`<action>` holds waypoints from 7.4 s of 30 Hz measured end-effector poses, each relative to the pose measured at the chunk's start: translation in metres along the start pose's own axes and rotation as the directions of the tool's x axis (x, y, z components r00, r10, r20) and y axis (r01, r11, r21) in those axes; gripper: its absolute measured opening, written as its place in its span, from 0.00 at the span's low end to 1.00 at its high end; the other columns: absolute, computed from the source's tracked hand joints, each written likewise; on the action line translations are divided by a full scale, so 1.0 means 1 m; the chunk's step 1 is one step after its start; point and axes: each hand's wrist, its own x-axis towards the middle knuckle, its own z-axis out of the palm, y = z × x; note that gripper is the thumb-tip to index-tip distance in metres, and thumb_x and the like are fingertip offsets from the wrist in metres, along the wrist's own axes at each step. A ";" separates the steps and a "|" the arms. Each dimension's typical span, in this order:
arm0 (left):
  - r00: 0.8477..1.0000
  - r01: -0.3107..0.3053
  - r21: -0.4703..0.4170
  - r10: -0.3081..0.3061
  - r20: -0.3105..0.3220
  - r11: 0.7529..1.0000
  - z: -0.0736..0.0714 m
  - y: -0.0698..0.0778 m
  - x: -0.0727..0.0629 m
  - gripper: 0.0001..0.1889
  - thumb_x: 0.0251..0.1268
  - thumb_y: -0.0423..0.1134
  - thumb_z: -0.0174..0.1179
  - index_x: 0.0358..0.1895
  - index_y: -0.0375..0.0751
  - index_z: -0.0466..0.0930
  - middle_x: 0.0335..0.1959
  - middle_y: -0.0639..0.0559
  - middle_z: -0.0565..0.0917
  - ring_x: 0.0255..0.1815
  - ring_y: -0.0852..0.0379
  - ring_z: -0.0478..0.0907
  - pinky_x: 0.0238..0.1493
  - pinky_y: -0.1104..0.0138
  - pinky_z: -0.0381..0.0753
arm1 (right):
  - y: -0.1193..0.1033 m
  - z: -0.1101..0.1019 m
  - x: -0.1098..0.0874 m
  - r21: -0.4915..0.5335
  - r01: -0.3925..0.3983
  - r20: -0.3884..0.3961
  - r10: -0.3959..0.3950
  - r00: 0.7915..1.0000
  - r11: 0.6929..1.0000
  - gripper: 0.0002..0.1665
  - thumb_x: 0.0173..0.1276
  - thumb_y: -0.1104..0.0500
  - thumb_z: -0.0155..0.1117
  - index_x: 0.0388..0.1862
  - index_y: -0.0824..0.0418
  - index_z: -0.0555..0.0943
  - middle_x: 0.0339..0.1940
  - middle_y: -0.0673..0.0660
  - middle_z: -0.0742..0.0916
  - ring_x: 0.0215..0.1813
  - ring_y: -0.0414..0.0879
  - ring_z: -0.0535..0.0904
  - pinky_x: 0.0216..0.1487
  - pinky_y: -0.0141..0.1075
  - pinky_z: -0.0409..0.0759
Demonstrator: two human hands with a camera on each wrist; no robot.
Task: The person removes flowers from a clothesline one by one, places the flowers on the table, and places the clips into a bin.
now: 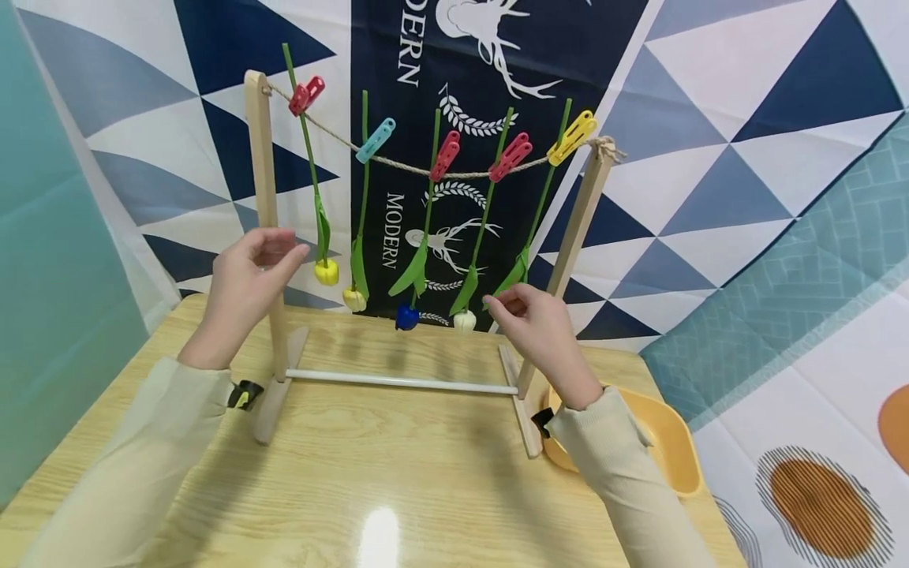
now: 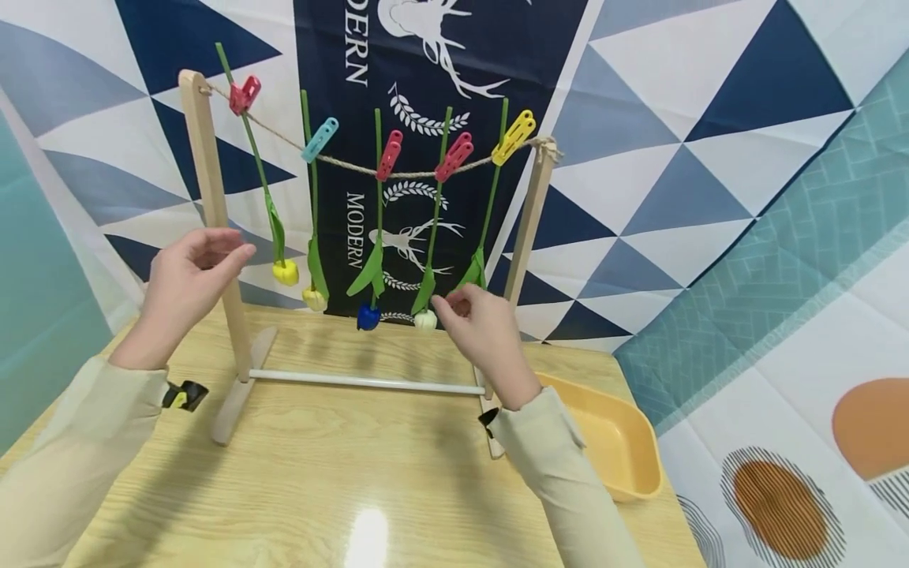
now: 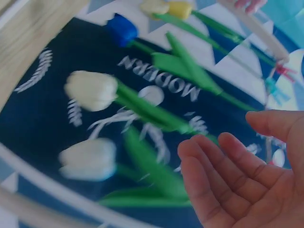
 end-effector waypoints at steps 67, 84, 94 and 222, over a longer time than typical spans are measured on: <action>0.996 -0.064 -0.312 0.043 -0.073 0.948 0.011 0.048 0.086 0.17 0.70 0.37 0.50 0.60 0.40 0.71 0.46 0.38 0.82 0.29 0.71 0.80 0.43 0.74 0.80 | -0.251 -0.006 0.162 -0.106 0.150 0.080 -0.142 0.987 0.983 0.21 0.70 0.50 0.55 0.18 0.55 0.67 0.14 0.48 0.68 0.16 0.39 0.62 0.20 0.29 0.61; 0.996 -0.053 -0.313 0.029 -0.082 0.948 0.005 0.047 0.084 0.20 0.65 0.39 0.57 0.60 0.44 0.75 0.39 0.48 0.86 0.27 0.72 0.80 0.38 0.78 0.79 | -0.242 -0.013 0.159 -0.016 0.167 -0.030 -0.168 0.985 0.986 0.18 0.73 0.51 0.50 0.33 0.59 0.83 0.23 0.48 0.76 0.21 0.38 0.66 0.23 0.28 0.63; 0.998 -0.062 -0.312 0.055 -0.029 0.948 0.004 0.045 0.074 0.19 0.65 0.38 0.57 0.59 0.43 0.76 0.37 0.53 0.78 0.28 0.70 0.80 0.36 0.80 0.79 | -0.221 -0.031 0.152 0.073 0.164 -0.074 -0.158 0.985 0.984 0.17 0.71 0.50 0.53 0.46 0.56 0.84 0.29 0.48 0.77 0.27 0.38 0.67 0.28 0.29 0.64; 0.624 0.117 0.012 -0.083 0.777 0.993 0.148 -0.114 -0.111 0.07 0.56 0.29 0.63 0.38 0.38 0.85 0.31 0.53 0.83 0.30 0.63 0.72 0.35 0.71 0.73 | 0.244 0.042 -0.085 0.076 -0.474 0.534 0.365 0.762 0.877 0.31 0.66 0.54 0.61 0.60 0.75 0.70 0.50 0.66 0.84 0.40 0.39 0.82 0.44 0.30 0.80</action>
